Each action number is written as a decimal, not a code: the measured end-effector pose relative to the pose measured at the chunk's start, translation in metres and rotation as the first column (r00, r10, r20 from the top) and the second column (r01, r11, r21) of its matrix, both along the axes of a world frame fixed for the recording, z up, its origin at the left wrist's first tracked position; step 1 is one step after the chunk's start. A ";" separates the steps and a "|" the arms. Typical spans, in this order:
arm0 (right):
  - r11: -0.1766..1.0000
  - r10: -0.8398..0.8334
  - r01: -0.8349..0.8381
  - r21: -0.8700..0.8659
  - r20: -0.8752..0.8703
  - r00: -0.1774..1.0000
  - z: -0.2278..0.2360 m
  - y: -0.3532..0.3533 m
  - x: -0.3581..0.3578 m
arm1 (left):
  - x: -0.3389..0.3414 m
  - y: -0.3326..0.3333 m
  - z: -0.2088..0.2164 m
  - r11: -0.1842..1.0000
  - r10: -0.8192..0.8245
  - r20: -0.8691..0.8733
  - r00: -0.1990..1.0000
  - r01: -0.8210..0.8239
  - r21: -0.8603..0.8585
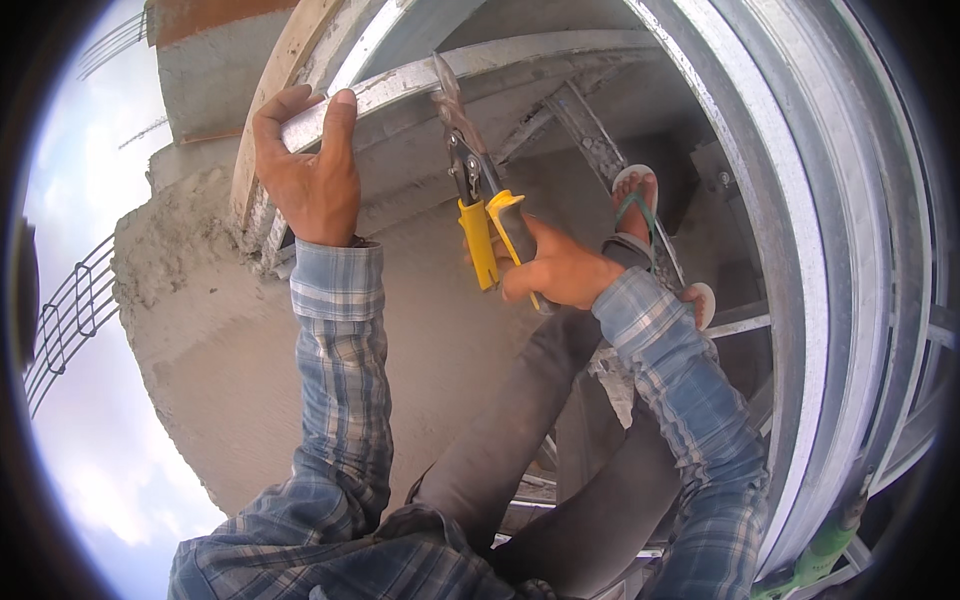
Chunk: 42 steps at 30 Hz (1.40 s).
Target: The person assembles a metal frame structure on a rooftop. They mark and cut metal pieces with shears, then use a green power drill to fasten the pieces together. The person works on a partially built frame, adding and securing metal components.
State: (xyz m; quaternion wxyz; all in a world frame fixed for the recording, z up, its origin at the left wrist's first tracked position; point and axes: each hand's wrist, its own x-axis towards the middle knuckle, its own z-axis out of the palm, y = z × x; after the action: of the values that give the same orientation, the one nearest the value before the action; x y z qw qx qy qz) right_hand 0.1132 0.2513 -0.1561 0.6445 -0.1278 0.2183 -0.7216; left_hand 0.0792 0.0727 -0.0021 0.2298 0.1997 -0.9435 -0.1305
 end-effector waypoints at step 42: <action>0.856 -0.165 0.132 0.501 0.021 0.986 0.029 0.003 0.021 | 0.077 0.033 0.003 0.965 0.250 0.089 0.964 -0.256 0.063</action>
State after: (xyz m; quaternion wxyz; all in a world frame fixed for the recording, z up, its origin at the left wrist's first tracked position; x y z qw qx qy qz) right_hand 0.1345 0.2543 -0.1274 0.6046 0.0826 0.3853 -0.6922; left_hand 0.1565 0.1059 0.0012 0.1987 0.3321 -0.9133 -0.1267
